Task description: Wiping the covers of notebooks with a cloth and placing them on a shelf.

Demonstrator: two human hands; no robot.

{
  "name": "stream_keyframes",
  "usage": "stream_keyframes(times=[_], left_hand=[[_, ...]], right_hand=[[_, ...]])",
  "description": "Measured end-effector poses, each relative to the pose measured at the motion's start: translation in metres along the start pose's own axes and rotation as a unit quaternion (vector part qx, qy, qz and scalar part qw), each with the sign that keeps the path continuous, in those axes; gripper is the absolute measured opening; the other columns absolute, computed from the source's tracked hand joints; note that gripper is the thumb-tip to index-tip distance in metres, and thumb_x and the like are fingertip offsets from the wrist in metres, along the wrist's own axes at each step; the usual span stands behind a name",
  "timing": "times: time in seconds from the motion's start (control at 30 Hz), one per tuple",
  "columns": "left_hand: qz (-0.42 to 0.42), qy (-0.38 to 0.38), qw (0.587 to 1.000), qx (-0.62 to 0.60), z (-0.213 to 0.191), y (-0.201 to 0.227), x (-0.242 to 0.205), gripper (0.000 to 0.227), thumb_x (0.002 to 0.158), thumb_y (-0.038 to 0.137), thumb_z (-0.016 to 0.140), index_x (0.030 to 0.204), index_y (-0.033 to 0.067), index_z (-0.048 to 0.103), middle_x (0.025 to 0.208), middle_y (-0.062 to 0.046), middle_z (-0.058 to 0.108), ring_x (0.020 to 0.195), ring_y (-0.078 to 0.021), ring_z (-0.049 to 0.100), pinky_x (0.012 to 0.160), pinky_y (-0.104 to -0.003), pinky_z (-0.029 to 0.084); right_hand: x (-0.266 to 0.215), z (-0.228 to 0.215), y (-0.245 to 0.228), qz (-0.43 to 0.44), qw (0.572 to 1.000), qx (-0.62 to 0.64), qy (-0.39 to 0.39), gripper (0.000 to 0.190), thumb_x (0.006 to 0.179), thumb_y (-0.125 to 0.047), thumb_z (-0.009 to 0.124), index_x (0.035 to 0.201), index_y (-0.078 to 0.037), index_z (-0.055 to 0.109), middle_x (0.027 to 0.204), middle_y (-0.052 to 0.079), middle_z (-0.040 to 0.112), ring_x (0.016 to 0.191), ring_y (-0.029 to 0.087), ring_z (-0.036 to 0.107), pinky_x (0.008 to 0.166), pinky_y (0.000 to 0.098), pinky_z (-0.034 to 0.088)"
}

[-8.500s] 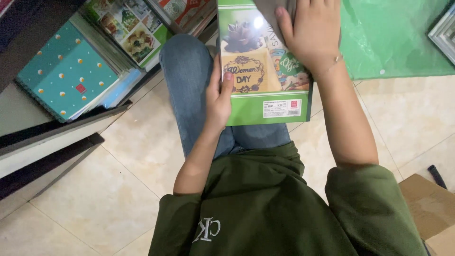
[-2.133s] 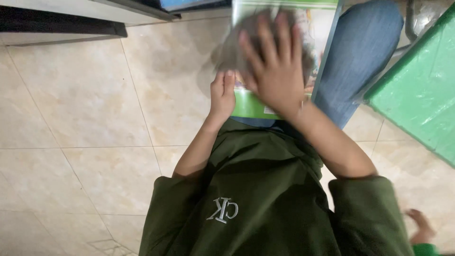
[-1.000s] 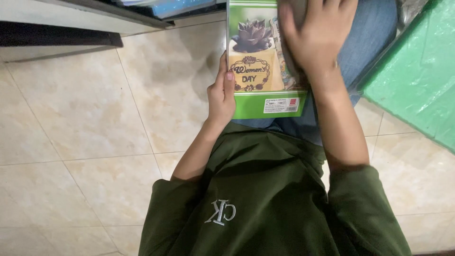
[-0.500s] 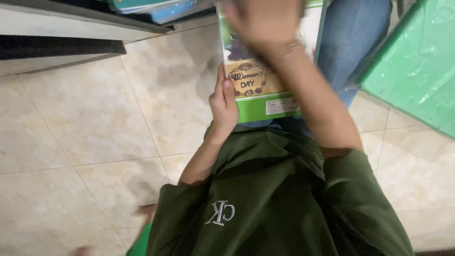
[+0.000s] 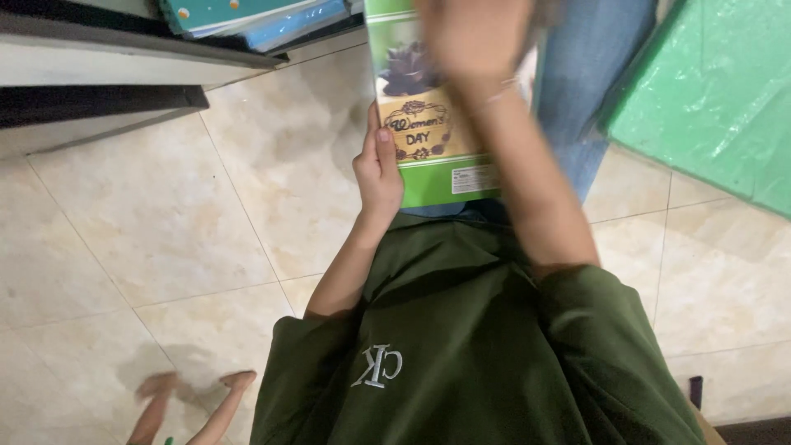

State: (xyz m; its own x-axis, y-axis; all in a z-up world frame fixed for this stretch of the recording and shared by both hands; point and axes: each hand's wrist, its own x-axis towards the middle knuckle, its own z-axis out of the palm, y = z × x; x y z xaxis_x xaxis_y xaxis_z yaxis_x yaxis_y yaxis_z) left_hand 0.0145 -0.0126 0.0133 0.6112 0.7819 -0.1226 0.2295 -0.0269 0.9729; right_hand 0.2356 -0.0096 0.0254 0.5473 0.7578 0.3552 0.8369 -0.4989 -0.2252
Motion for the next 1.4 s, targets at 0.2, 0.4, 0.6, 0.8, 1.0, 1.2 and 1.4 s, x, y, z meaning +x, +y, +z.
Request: stream_keyframes(times=[0.2,0.4,0.6,0.8,1.0,1.2,1.4], left_hand=[[-0.017,0.018,0.997,-0.070,-0.004,-0.041,-0.001,0.052,0.117,0.030,0.041,0.156,-0.0034,0.046,0.117,-0.014,0.070,0.105,-0.0145,0.063,0.095,-0.028,0.052],[0.030,0.005,0.989,-0.147,-0.015,0.009,-0.001,0.056,0.119,0.039,0.039,0.141,-0.0089,0.058,0.135,-0.016,0.067,0.124,-0.0217,0.062,0.110,-0.035,0.048],[0.078,-0.124,0.987,-0.070,0.004,0.090,-0.010,0.069,0.118,0.052,0.024,0.144,-0.0025,0.058,0.128,-0.013,0.069,0.118,-0.0207,0.066,0.108,-0.034,0.053],[0.033,-0.230,0.969,-0.088,0.041,0.075,0.006,0.072,0.111,0.054,0.027,0.154,0.0016,0.051,0.138,-0.014,0.059,0.084,-0.0215,0.060,0.079,-0.034,0.052],[-0.068,-0.193,0.961,-0.188,0.064,0.044,0.014,0.073,0.110,0.056,0.040,0.160,0.0052,0.031,0.147,-0.017,0.050,0.131,-0.0299,0.056,0.111,-0.043,0.049],[-0.221,-0.167,0.769,-0.576,0.061,0.055,0.026,0.074,0.105,0.059,0.043,0.157,0.0060,0.036,0.145,-0.018,0.055,0.135,-0.0318,0.054,0.112,-0.048,0.048],[-0.115,-0.126,0.855,-0.490,0.036,0.029,0.049,0.061,0.107,0.032,0.064,0.152,0.0002,0.040,0.138,-0.021,0.058,0.124,-0.0317,0.062,0.106,-0.043,0.054]], right_hand=[[-0.048,-0.057,-0.062,-0.112,0.993,0.002,-0.046,0.055,0.103,-0.042,0.061,0.141,-0.003,0.059,0.140,0.026,0.053,0.128,0.052,0.044,0.106,0.0706,0.031],[-0.144,-0.087,-0.027,-0.198,0.966,0.157,-0.056,0.075,0.102,-0.066,0.056,0.154,-0.012,0.050,0.157,0.026,0.038,0.147,0.054,0.026,0.117,0.0753,0.019],[-0.216,-0.043,0.016,-0.040,0.972,0.224,0.065,0.042,0.109,-0.032,0.051,0.146,-0.010,0.052,0.150,0.027,0.047,0.145,0.047,0.041,0.120,0.0666,0.038],[-0.193,-0.121,0.009,0.209,0.903,0.357,0.112,0.047,0.103,-0.017,0.060,0.143,0.001,0.044,0.135,0.023,0.056,0.124,0.032,0.059,0.106,0.0474,0.052],[-0.198,-0.156,0.024,0.362,0.600,0.649,0.297,0.054,0.108,-0.026,0.064,0.143,0.011,0.046,0.129,0.022,0.060,0.117,0.029,0.064,0.108,0.0434,0.053],[-0.196,-0.136,0.007,0.372,0.619,0.634,0.276,0.054,0.105,-0.024,0.067,0.144,0.006,0.044,0.133,0.018,0.059,0.122,0.026,0.061,0.111,0.0421,0.052],[-0.241,-0.128,0.050,0.383,0.644,0.587,0.306,0.059,0.110,-0.032,0.064,0.148,0.009,0.046,0.140,0.020,0.058,0.125,0.028,0.058,0.110,0.0407,0.049]])
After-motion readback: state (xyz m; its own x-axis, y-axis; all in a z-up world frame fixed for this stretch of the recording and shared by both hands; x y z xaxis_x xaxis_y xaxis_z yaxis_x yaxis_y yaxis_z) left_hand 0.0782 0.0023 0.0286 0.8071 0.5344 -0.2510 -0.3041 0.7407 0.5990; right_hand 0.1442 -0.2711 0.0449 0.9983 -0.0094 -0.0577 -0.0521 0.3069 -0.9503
